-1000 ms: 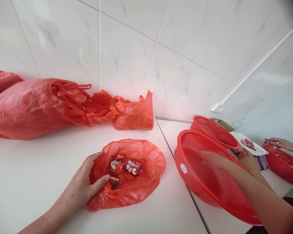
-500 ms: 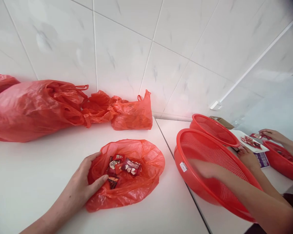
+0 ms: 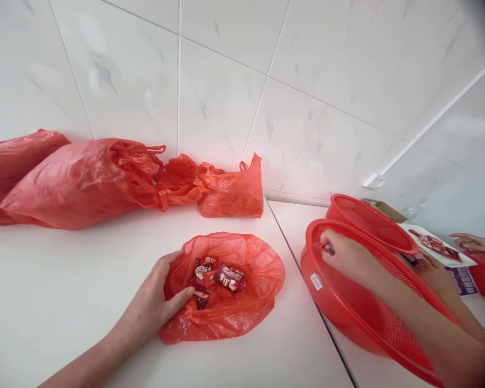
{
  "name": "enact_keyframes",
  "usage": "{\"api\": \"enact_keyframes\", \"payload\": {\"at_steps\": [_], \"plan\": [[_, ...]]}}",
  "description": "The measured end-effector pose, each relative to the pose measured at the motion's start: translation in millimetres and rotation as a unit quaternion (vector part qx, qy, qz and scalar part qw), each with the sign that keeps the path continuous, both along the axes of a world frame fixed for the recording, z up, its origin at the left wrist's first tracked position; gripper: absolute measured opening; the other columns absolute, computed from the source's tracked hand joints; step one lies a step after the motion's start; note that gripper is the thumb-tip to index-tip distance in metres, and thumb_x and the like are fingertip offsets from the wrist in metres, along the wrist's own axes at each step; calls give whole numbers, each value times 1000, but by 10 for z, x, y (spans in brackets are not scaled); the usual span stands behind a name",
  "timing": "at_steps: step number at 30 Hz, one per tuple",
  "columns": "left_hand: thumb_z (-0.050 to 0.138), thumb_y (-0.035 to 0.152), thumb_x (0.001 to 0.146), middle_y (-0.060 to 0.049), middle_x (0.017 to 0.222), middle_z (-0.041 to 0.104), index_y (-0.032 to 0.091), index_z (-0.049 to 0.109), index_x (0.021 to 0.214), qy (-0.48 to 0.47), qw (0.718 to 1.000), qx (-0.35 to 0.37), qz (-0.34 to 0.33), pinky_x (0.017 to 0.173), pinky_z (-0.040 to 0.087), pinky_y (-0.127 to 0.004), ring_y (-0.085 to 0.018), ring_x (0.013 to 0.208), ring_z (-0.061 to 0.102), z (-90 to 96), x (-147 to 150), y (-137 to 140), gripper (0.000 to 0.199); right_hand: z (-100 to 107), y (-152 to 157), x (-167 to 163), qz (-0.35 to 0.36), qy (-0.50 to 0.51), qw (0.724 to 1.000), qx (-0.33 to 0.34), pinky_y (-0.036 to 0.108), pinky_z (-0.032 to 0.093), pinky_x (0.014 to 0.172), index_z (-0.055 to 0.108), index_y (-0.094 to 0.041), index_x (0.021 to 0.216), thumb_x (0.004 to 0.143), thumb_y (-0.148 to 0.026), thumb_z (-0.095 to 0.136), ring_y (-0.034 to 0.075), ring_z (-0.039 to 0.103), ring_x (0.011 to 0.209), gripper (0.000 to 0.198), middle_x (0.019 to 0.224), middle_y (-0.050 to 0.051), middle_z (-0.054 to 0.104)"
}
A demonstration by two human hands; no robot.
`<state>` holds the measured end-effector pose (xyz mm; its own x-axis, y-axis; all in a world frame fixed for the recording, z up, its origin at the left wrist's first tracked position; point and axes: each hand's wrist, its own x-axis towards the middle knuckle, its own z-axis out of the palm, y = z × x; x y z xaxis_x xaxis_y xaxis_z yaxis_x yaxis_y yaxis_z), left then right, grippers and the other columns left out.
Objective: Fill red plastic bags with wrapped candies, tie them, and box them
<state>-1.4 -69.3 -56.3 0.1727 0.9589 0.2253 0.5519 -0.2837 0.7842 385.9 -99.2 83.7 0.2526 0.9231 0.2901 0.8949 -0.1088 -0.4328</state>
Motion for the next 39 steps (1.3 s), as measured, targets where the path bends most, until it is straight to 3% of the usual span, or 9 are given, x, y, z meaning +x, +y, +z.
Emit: {"api": "enact_keyframes", "payload": {"at_steps": [5,10,14,18,22,27,32,35,39], "plan": [[55,39,82,-11,135,47,22,34,132,-10,999,-28,-14,100,43,-45,-28,120,51,24,4,-29,57,220,-28,-692,58,-69,996,-17,28,46,63,49,-29,90,78,-26,58,16,59,75,15,83,-4,61],[56,36,81,-12,137,43,21,33,132,-27,999,-39,-14,103,40,-45,-27,123,47,59,0,-50,58,301,-52,-1373,211,-53,966,-142,28,43,62,48,-25,93,82,-27,48,16,59,74,11,91,0,62],[57,35,81,-13,138,42,21,33,132,-44,998,-43,-20,104,39,-46,-27,124,46,80,-9,-48,59,79,105,-1457,242,-103,955,-138,28,41,67,53,-26,101,83,-32,50,18,59,83,19,105,1,62],[55,29,80,-12,134,46,21,35,131,-50,999,-18,-11,104,39,-45,-26,123,47,78,-3,-57,55,-306,209,-1324,235,-182,942,-156,27,36,60,56,-24,89,80,-23,50,19,59,76,11,91,1,63],[51,21,77,-10,127,49,23,39,130,3,999,2,34,96,44,-43,-26,114,53,111,-38,-85,54,-608,208,-1187,216,-240,927,-191,26,26,51,57,-22,80,67,-5,48,18,58,65,23,80,2,63],[48,19,73,-7,109,59,26,37,135,63,994,-90,12,66,51,-33,-18,73,64,265,-265,-80,63,-608,241,-1069,152,-167,952,-205,26,22,48,52,-21,62,72,-7,42,15,50,52,20,60,-1,57],[50,22,77,2,78,59,26,46,123,-48,993,-112,8,56,46,-26,-15,64,57,578,-399,36,47,-380,319,-1070,93,128,987,-16,25,40,56,60,-23,79,81,-32,52,15,57,64,12,75,-1,63],[59,29,77,5,70,51,21,51,110,-165,982,-89,30,56,44,-25,-13,62,54,843,-362,145,35,-254,407,-1131,61,320,931,164,26,46,65,62,-22,85,76,-37,64,15,60,75,18,85,1,65],[66,32,76,2,76,54,20,52,103,-310,948,-65,-29,57,46,-24,-11,64,55,1204,-276,245,33,-68,575,-1260,122,571,767,266,29,51,73,61,-21,86,71,-32,71,16,62,84,21,90,1,65]]}}
